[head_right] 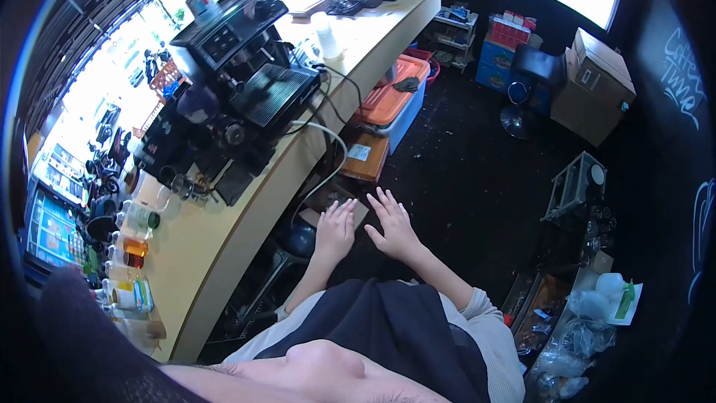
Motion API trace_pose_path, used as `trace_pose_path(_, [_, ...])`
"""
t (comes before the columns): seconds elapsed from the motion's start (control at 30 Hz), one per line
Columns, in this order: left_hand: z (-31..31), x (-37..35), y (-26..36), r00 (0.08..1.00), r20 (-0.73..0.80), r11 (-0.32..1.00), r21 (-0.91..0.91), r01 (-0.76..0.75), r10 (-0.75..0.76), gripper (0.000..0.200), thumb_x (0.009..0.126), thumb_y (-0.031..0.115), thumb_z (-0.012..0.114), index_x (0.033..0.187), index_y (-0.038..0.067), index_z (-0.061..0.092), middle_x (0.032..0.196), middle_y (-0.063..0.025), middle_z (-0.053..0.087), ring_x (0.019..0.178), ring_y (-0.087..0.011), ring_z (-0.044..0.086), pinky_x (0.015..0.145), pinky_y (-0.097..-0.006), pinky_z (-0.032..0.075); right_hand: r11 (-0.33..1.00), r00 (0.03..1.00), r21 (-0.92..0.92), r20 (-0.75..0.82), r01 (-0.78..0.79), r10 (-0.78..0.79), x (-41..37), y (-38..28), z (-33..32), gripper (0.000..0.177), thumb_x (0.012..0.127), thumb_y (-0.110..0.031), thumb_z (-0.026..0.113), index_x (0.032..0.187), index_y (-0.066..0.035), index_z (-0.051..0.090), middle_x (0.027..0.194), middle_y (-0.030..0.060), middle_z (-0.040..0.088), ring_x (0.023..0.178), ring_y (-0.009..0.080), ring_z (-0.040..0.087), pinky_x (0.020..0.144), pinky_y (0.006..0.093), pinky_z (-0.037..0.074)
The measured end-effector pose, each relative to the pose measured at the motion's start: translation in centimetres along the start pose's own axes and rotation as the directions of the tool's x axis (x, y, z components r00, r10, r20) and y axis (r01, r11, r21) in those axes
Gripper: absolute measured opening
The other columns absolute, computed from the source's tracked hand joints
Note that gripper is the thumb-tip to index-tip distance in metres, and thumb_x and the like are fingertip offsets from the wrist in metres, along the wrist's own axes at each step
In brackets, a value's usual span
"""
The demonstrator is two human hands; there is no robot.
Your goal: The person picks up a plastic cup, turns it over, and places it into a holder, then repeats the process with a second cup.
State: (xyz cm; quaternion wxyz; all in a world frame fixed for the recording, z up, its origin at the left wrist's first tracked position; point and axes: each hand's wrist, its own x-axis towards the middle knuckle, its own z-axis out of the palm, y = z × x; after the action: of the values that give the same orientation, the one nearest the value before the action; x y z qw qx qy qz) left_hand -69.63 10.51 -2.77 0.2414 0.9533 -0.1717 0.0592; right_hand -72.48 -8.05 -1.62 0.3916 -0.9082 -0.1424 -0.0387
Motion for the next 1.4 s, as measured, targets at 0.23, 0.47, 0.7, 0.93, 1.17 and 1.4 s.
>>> trace_pose_path(0.23, [3.6, 4.8, 4.6, 0.997, 0.080, 1.000, -0.023, -0.015, 0.017, 0.041, 0.100, 0.026, 0.039, 0.136, 0.014, 0.056, 0.139, -0.0076, 0.056, 0.133, -0.0332, 0.046, 0.109, -0.0557, 0.033, 0.999, 0.999, 0.031, 0.002, -0.041, 0.041, 2.5, 5.9, -3.7, 0.069, 0.090, -0.033, 0.060, 0.150, -0.014, 0.033, 0.159, 0.0186, 0.022, 0.148, 0.0383, 0.018, 0.115, 0.0597, 0.018])
trace_pose_path(0.47, [5.8, 13.2, 1.5, 0.991, 0.060, 0.993, 0.013, 0.119, -0.119, 0.042, 0.100, 0.029, 0.039, 0.135, 0.014, 0.057, 0.138, -0.0081, 0.056, 0.133, -0.0348, 0.045, 0.109, -0.0598, 0.031, 0.997, 0.998, 0.048, 0.035, -0.053, 0.051, 8.6, 11.3, -4.0, 0.068, 0.090, -0.034, 0.061, 0.150, -0.014, 0.034, 0.158, 0.0198, 0.023, 0.147, 0.0395, 0.019, 0.114, 0.0605, 0.019])
trace_pose_path(0.7, [8.0, 27.7, 1.1, 0.998, 0.056, 0.999, -0.012, 0.036, -0.035, 0.042, 0.101, 0.030, 0.038, 0.135, 0.014, 0.057, 0.138, -0.0072, 0.057, 0.134, -0.0343, 0.044, 0.110, -0.0613, 0.028, 0.999, 0.998, 0.031, -0.037, -0.042, 0.043, 20.7, 16.7, -7.2, 0.069, 0.090, -0.034, 0.061, 0.150, -0.013, 0.034, 0.158, 0.0209, 0.024, 0.147, 0.0399, 0.019, 0.114, 0.0599, 0.020])
trace_pose_path(0.93, [4.8, 40.7, -3.0, 0.995, -0.104, 1.000, 0.002, -0.003, 0.004, 0.043, 0.100, 0.027, 0.040, 0.137, 0.012, 0.055, 0.141, -0.0079, 0.054, 0.136, -0.0350, 0.041, 0.111, -0.0614, 0.026, 0.996, 0.994, -0.031, -0.066, 0.083, -0.085, 35.7, 18.9, -9.7, 0.069, 0.091, -0.034, 0.060, 0.150, -0.013, 0.033, 0.157, 0.0214, 0.024, 0.147, 0.0376, 0.020, 0.116, 0.0551, 0.019])
trace_pose_path(1.17, [5.2, 44.5, -6.3, 0.988, -0.102, 0.992, 0.034, 0.124, -0.120, 0.044, 0.100, 0.027, 0.040, 0.139, 0.013, 0.053, 0.143, -0.0079, 0.052, 0.137, -0.0343, 0.040, 0.112, -0.0622, 0.024, 0.998, 0.998, 0.030, 0.033, 0.059, -0.060, 42.5, 19.1, -7.6, 0.068, 0.090, -0.033, 0.060, 0.150, -0.014, 0.034, 0.158, 0.0192, 0.025, 0.147, 0.0368, 0.019, 0.115, 0.0602, 0.017])
trace_pose_path(1.4, [6.0, 47.2, -9.6, 0.963, -0.156, 0.976, -0.033, 0.216, -0.219, 0.043, 0.099, 0.026, 0.041, 0.137, 0.011, 0.055, 0.140, -0.0087, 0.055, 0.135, -0.0350, 0.043, 0.111, -0.0593, 0.029, 0.993, 0.975, 0.031, 0.191, 0.111, -0.115, 49.2, 20.0, -5.7, 0.069, 0.089, -0.033, 0.059, 0.151, -0.016, 0.032, 0.158, 0.0179, 0.024, 0.147, 0.0367, 0.020, 0.114, 0.0641, 0.016])
